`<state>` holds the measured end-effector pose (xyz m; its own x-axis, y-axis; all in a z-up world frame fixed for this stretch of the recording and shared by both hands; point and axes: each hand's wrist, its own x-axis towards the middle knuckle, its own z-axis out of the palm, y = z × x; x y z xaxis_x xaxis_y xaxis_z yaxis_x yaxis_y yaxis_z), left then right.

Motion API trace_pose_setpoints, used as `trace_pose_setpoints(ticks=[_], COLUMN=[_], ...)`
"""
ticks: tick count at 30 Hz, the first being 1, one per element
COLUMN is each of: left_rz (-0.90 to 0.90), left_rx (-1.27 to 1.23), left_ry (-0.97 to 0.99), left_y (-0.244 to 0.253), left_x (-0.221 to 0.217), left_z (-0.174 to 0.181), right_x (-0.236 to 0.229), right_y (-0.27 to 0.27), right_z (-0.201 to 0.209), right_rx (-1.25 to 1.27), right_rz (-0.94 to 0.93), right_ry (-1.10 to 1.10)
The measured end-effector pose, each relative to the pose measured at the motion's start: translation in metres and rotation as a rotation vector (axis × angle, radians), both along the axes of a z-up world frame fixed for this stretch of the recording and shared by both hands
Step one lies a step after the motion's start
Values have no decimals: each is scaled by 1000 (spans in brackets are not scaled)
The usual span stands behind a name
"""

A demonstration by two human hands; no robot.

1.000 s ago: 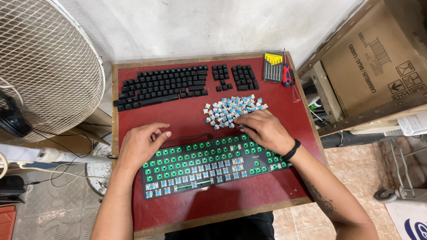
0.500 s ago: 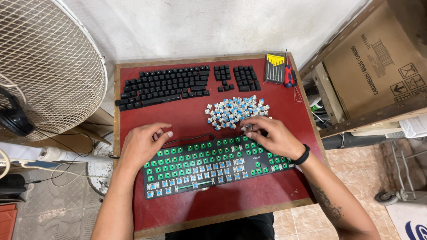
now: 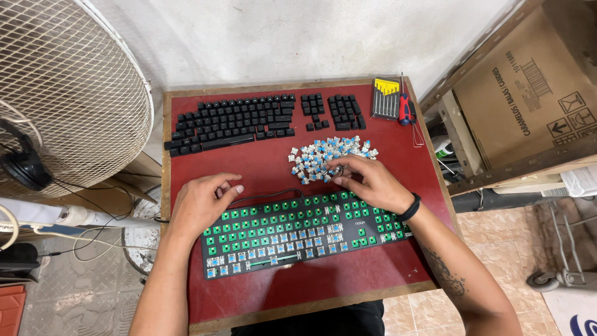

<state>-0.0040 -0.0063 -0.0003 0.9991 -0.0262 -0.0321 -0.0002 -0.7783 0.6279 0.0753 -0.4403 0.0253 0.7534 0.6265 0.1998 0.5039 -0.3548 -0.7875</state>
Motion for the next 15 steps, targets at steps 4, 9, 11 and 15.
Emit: trace_pose_setpoints(ticks=[4,9,11,15], left_rz=[7,9,11,8], left_rx=[-9,-8,-9,-17], left_ry=[6,12,13,16], left_y=[-1,-1,1,1], left_x=[2,1,0,3], left_z=[0,2,1,-3], right_x=[-9,-1,-2,-7], right_y=[16,30,31,42], right_z=[4,-3,-4,-9], right_rx=[8,15,20,66], right_rz=[50,89,89,120], right_ry=[47,76,76,119])
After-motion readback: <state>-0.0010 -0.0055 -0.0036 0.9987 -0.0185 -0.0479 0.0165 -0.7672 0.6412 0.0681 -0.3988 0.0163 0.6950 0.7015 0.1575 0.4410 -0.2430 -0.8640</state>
